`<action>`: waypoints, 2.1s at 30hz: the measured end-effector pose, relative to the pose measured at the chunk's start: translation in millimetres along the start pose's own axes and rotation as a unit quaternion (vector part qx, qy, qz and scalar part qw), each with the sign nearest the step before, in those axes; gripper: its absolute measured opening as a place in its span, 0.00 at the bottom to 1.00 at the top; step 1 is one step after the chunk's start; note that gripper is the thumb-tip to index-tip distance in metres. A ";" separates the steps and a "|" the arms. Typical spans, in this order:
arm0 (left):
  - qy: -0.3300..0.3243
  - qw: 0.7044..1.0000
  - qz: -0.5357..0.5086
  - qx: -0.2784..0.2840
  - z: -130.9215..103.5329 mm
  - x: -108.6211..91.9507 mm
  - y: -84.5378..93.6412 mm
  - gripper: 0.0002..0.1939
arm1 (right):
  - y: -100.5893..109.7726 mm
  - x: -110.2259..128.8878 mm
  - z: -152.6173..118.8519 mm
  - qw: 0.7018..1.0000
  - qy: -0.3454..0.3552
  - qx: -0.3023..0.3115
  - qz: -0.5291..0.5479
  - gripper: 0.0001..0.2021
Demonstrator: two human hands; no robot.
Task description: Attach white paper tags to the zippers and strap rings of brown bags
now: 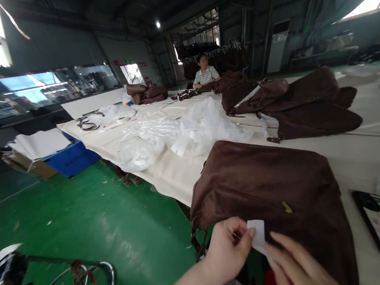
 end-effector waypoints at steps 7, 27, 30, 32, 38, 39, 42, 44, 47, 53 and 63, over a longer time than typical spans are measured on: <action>-0.006 0.986 -0.130 0.104 38.4 -9.0 -16.5 0.18 | -31.0 -85.9 35.4 0.948 -0.276 0.131 -0.085 0.16; 0.119 0.957 -0.185 0.188 55.1 29.9 -46.8 0.23 | -33.1 -111.0 4.8 0.916 -0.365 0.164 -0.020 0.13; 0.114 0.957 -0.191 0.184 55.1 31.5 -47.5 0.25 | -39.2 -106.6 9.8 0.914 -0.374 0.150 0.033 0.13; 0.118 0.956 -0.193 0.185 54.9 33.2 -48.0 0.25 | -40.3 -103.9 14.2 0.916 -0.377 0.122 0.064 0.14; 0.123 0.955 -0.198 0.184 54.9 35.2 -47.9 0.25 | -45.3 -111.8 4.1 0.892 -0.419 0.142 0.090 0.13; 0.126 0.954 -0.198 0.186 54.7 35.1 -48.1 0.25 | -42.1 -110.5 4.6 0.906 -0.399 0.136 0.046 0.13; 0.132 0.954 -0.189 0.191 54.8 34.6 -48.6 0.23 | -36.1 -98.8 10.0 0.941 -0.313 0.108 -0.071 0.15; 0.134 0.956 -0.180 0.189 55.3 34.4 -48.7 0.23 | -38.4 -94.1 12.9 0.951 -0.282 0.098 -0.087 0.16; 0.136 0.958 -0.173 0.184 55.0 33.6 -47.6 0.23 | -46.2 -101.8 14.4 0.948 -0.300 0.101 -0.021 0.16; 0.054 0.956 -0.153 0.246 47.4 19.3 -53.1 0.22 | -54.0 -114.3 11.1 0.930 -0.336 0.094 0.118 0.16; 0.095 0.953 -0.151 0.246 47.0 28.1 -56.8 0.19 | -54.1 -101.0 25.3 0.935 -0.324 0.045 0.133 0.18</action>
Point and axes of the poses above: each hand's wrist, its own z-axis towards the middle knuckle, its own y-axis out of the back of the hand, x = y × z, the point moved 8 cm from there along z, towards the middle knuckle, and after that the axes turned 4 degrees about -y, right-handed, at the moved point
